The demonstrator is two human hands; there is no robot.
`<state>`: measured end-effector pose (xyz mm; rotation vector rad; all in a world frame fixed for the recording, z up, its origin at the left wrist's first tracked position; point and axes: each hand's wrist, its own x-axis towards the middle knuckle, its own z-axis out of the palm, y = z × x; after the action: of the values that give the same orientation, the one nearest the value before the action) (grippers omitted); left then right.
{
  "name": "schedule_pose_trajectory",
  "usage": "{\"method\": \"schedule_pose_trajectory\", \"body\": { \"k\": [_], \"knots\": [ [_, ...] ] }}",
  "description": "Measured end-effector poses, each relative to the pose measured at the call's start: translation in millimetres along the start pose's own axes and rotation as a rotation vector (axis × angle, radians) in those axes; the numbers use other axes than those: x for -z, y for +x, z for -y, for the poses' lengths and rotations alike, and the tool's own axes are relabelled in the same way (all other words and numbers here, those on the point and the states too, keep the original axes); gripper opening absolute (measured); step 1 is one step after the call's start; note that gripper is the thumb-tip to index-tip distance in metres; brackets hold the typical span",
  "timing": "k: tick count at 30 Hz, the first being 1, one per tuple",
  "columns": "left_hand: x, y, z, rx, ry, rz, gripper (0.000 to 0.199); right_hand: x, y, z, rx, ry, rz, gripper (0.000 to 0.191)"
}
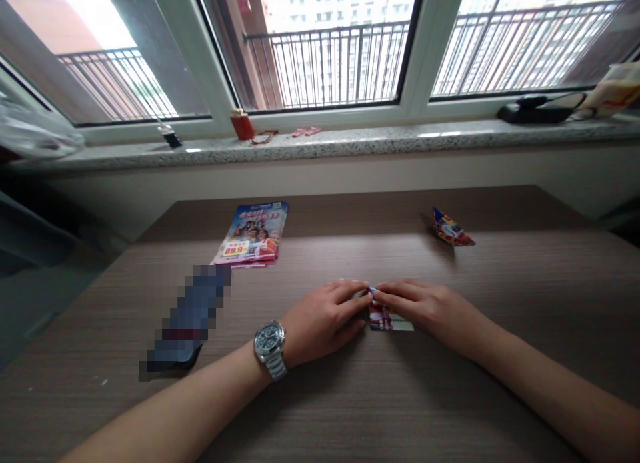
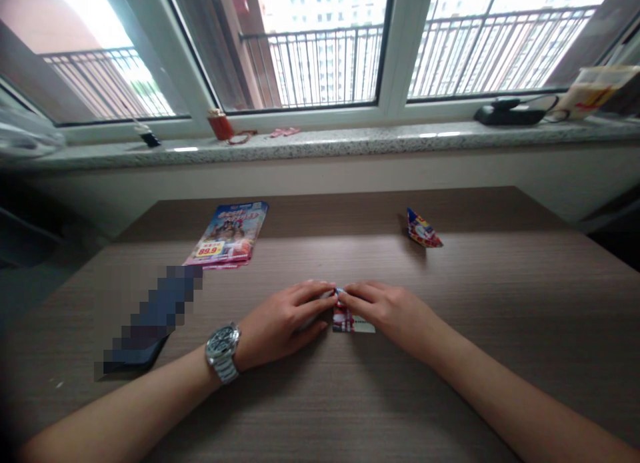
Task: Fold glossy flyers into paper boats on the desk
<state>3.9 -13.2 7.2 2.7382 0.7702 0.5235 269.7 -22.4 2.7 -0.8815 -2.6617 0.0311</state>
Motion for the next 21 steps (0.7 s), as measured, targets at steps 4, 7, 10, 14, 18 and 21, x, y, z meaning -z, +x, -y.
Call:
{"method": "schedule_pose_trajectory", "body": {
  "k": [4, 7, 10, 14, 18, 21],
  "knots": [
    [-0.1, 0.4, -0.3, -0.007, -0.011, 0.008, 0.039, -0.2, 0.3, 0.2, 0.008, -0.044, 0.008, 0.042],
    [-0.3, 0.9, -0.7, -0.008, -0.015, 0.004, 0.039, -1.0, 0.7, 0.5, 0.001, -0.051, 0.018, 0.039],
    [-0.2, 1.3, -1.0, -0.013, -0.013, -0.005, 0.038, -2.7, 0.4, -0.5, -0.002, -0.051, 0.019, 0.036],
    [0.1, 1.9, -0.9, -0.025, -0.015, -0.023, 0.037, -4.8, 0.5, -2.2, 0.010, -0.017, 0.008, 0.035],
    [0.5, 1.8, -0.4, -0.015, -0.030, -0.020, 0.039, -4.2, 2.0, -1.6, 0.024, 0.057, -0.022, 0.032],
    [1.2, 1.5, -0.8, -0.017, -0.036, -0.016, 0.041, -3.1, 2.1, -1.1, 0.002, 0.074, -0.037, 0.032]
  ]
}}
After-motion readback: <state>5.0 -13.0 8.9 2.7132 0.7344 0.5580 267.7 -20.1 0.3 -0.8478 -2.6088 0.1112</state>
